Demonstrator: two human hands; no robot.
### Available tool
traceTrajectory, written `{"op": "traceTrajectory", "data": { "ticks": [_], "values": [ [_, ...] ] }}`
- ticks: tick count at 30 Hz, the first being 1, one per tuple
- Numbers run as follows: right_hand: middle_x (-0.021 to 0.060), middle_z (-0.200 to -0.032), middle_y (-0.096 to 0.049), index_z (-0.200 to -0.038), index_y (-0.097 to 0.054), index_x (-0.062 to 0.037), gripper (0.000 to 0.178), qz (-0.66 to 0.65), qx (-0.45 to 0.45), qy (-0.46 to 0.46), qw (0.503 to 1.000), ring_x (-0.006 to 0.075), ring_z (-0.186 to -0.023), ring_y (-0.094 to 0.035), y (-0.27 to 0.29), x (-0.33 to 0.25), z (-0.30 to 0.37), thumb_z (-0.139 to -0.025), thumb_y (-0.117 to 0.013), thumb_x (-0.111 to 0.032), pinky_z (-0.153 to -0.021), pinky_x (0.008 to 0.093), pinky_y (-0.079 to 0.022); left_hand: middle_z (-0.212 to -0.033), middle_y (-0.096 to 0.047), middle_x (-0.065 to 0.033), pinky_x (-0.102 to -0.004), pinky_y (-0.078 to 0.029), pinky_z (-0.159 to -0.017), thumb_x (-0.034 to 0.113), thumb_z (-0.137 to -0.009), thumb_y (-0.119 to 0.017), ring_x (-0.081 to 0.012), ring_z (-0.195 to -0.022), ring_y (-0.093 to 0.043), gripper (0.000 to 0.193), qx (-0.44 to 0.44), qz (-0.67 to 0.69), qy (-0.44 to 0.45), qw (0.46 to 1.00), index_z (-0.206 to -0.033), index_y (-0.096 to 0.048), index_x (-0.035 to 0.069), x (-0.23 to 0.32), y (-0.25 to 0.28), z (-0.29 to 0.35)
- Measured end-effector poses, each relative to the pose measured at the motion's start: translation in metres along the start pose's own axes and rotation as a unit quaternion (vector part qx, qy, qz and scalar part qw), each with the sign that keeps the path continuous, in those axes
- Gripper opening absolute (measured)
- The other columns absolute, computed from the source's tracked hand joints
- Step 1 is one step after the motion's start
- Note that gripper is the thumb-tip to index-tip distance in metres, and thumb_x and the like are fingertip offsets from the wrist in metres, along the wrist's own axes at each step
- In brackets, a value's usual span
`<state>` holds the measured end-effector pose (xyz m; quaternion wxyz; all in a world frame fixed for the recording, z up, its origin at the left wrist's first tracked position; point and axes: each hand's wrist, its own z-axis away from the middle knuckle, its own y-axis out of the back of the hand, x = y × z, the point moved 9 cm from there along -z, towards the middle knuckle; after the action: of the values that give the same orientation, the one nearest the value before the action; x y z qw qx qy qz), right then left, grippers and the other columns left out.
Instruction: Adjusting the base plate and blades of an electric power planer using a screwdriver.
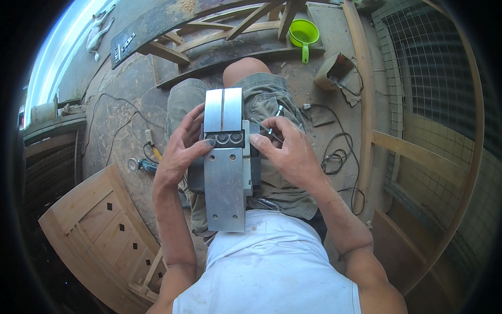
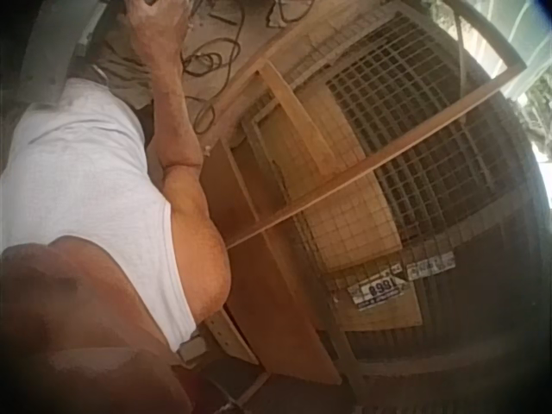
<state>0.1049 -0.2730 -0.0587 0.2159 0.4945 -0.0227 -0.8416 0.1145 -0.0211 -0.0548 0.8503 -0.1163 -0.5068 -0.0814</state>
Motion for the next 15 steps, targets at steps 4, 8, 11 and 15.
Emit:
{"op": "traceTrajectory", "data": {
  "ticks": [4, 8, 11, 15],
  "values": [
    [0.0078, -0.106, -0.070, -0.132, -0.071, 0.0036, 0.060, -0.026, -0.012, -0.002, 1.000, 0.0153, -0.090, -0.063, -0.0007, 0.0067, -0.0016, -0.103, -0.082, -0.047, -0.084, 0.0348, -0.055, -0.178, -0.041, -0.0345, -0.0549, -0.033, -0.138, 0.033, -0.100, -0.086, -0.0448, -0.167, -0.042, 0.101, -0.006, -0.002, -0.003, 1.000, -0.179, -0.033, -0.002, -0.0024, 0.0011, -0.0005],
    [0.0085, -0.108, -0.071, -0.134, -0.071, 0.0034, 0.062, -0.003, -0.030, -0.019, 0.999, 0.0152, -0.092, -0.064, -0.0020, 0.0053, -0.0025, -0.104, -0.083, -0.049, -0.086, 0.0350, -0.056, -0.179, -0.040, -0.0338, -0.0549, -0.032, -0.139, 0.036, -0.098, -0.088, -0.0447, -0.169, -0.040, 0.107, -0.005, 0.020, 0.018, 1.000, -0.179, -0.031, -0.003, -0.0004, 0.0031, 0.0014],
    [0.0085, -0.108, -0.071, -0.136, -0.071, 0.0039, 0.062, -0.013, 0.008, 0.017, 1.000, 0.0152, -0.094, -0.065, 0.0013, -0.0005, -0.0023, -0.103, -0.085, -0.047, -0.088, 0.0347, -0.056, -0.179, -0.040, -0.0336, -0.0545, -0.031, -0.140, 0.038, -0.098, -0.089, -0.0444, -0.170, -0.038, 0.108, -0.037, 0.000, 0.012, 0.999, -0.180, -0.031, -0.003, 0.0059, 0.0001, -0.0001],
    [0.0081, -0.107, -0.072, -0.136, -0.071, 0.0045, 0.062, -0.029, -0.014, 0.008, 0.999, 0.0157, -0.095, -0.065, 0.0002, 0.0047, -0.0026, -0.103, -0.085, -0.046, -0.089, 0.0347, -0.056, -0.180, -0.040, -0.0331, -0.0541, -0.029, -0.141, 0.041, -0.097, -0.090, -0.0438, -0.170, -0.037, 0.111, -0.042, -0.019, -0.001, 0.999, -0.180, -0.030, -0.002, 0.0000, 0.0038, 0.0010]
  ]
}}
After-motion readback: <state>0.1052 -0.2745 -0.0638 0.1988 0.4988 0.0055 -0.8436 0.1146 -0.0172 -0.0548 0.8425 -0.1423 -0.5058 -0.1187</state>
